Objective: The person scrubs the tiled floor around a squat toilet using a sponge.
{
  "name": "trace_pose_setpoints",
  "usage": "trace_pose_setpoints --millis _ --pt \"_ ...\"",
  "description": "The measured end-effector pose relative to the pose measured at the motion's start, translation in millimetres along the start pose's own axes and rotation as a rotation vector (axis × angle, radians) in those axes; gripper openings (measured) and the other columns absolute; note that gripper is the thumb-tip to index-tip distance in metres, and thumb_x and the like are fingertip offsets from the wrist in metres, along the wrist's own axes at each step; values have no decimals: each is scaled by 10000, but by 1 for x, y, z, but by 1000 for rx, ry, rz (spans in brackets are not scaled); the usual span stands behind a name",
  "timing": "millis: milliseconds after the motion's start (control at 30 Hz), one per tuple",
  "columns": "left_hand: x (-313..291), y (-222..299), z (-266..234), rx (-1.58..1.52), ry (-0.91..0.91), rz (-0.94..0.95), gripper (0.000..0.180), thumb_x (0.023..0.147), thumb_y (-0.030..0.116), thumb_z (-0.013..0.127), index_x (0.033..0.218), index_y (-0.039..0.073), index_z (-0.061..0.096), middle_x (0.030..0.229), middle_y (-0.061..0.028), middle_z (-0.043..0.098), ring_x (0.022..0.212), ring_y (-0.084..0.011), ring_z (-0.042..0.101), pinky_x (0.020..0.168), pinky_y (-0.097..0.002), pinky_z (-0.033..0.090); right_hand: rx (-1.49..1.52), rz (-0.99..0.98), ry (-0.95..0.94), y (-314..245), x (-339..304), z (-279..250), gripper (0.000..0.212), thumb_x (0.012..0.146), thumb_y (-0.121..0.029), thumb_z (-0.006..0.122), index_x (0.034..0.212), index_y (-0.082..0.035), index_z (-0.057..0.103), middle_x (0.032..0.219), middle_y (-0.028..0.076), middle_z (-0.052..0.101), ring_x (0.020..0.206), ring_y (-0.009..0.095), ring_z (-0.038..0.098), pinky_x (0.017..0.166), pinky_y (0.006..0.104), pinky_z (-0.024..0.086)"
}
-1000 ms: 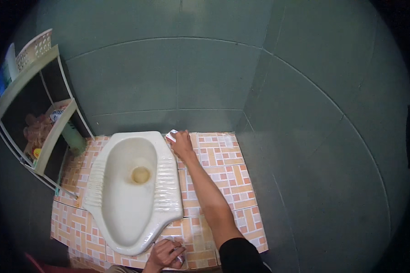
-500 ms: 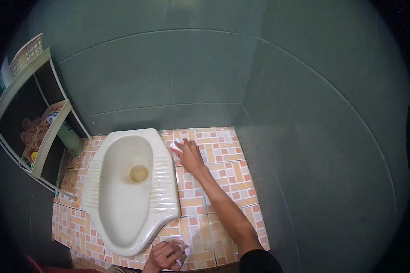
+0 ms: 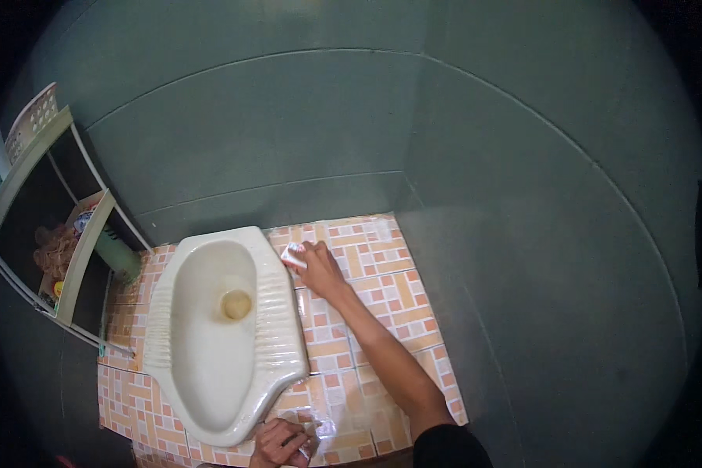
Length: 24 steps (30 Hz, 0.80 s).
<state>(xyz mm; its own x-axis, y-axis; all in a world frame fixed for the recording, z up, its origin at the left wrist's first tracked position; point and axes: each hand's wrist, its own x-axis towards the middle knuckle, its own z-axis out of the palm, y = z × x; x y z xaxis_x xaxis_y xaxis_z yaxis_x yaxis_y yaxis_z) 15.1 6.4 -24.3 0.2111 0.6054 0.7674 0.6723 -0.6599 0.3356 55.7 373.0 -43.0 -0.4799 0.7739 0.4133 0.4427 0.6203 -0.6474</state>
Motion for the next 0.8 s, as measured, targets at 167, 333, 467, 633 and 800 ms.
trace_pose_setpoints --millis 167,333,467,633,800 --pt "-6 1 8 15 13 -10 106 803 -47 617 877 4 673 775 -157 678 644 -312 674 557 -408 511 -222 -38 -15 -12 -70 -6 384 880 -69 736 1264 -54 712 1279 252 610 1138 427 562 993 520 505" --pt "-5 -1 16 -23 -16 29 133 773 -14 685 905 -4 698 839 -169 687 668 -305 668 571 -415 519 -165 -27 17 12 -18 6 349 928 -177 717 1252 -46 717 1243 277 637 1070 457 591 967 511 523" --pt "-4 1 8 -20 -50 -27 139 760 -4 743 892 -4 697 829 -157 678 675 -284 663 565 -393 513 -19 101 6 -7 32 28 313 959 -254 681 1198 -70 766 1226 274 649 1152 426 581 1002 516 502" --pt "12 11 12 -56 -112 -28 126 813 17 720 933 -17 699 841 -151 681 713 -294 687 582 -400 541 -103 23 -28 14 78 58 339 936 -251 708 1197 -39 755 1237 262 659 1134 459 587 1014 510 501" --pt "17 12 10 -41 -86 0 82 871 26 664 942 -4 692 847 -154 678 691 -289 672 574 -396 536 -127 -78 127 22 53 51 363 914 -245 734 1206 -29 748 1193 252 669 1067 478 597 978 519 510"
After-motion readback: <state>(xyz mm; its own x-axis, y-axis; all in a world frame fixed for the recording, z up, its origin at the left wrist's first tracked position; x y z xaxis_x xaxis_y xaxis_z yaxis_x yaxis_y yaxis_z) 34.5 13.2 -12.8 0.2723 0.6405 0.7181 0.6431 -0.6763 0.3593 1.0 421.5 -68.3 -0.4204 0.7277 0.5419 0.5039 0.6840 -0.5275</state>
